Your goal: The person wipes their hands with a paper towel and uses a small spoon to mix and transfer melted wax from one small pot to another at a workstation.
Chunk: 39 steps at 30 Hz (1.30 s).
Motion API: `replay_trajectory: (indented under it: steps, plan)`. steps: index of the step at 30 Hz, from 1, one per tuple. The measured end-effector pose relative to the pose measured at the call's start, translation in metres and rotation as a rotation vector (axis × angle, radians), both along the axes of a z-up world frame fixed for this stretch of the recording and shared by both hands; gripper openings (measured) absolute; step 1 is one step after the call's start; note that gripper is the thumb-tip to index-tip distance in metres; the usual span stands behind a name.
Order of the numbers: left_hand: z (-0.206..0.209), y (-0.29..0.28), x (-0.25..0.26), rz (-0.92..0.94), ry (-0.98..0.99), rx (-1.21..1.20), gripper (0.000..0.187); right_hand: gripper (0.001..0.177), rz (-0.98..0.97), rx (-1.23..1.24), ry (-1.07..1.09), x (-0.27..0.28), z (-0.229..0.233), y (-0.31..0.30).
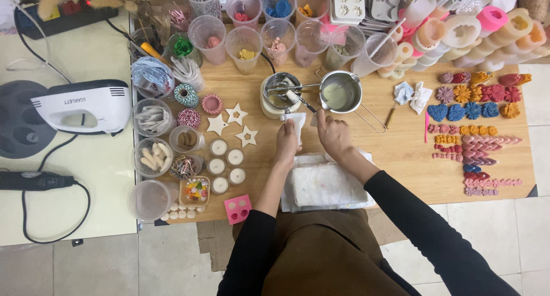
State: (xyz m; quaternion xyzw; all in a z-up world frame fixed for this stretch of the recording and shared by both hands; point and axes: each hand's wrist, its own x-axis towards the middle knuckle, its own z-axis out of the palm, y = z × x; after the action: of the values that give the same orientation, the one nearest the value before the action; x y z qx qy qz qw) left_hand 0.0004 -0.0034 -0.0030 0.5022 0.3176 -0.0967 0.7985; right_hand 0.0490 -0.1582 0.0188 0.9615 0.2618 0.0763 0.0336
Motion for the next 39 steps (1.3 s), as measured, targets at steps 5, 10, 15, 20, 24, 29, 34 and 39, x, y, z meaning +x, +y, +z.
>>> replay_trajectory:
  steps: [5, 10, 15, 20, 24, 29, 34, 39]
  plan:
    - [-0.004, -0.001, 0.001, 0.008, -0.001, 0.01, 0.048, 0.035, 0.079, -0.04, -0.033, 0.0, 0.027, -0.016]
    - [-0.004, -0.001, 0.001, 0.006, 0.018, 0.048, 0.049, 0.027, 0.166, 0.129, 0.049, 0.021, 0.091, -0.019]
    - [-0.015, -0.003, 0.002, -0.014, -0.034, 0.114, 0.055, 0.018, 0.399, 0.027, -0.076, 0.078, 0.165, 0.004]
    - [-0.013, -0.003, 0.001, -0.019, -0.013, 0.131, 0.055, 0.018, 0.408, -0.197, 0.029, 0.091, 0.184, 0.034]
    - [-0.001, -0.001, 0.001, -0.023, 0.036, 0.131, 0.052, 0.016, 0.368, -0.319, 0.078, 0.092, 0.169, 0.049]
    - [0.004, 0.0, -0.001, -0.023, 0.014, 0.118, 0.054, 0.02, 0.408, -0.17, 0.201, 0.088, 0.17, 0.062]
    - [0.003, -0.001, -0.002, -0.017, 0.043, 0.115, 0.053, 0.019, 0.377, -0.175, 0.179, 0.082, 0.185, 0.068]
    - [0.006, 0.001, -0.002, -0.036, -0.001, 0.125, 0.053, 0.02, 0.405, -0.175, 0.12, 0.086, 0.194, 0.07]
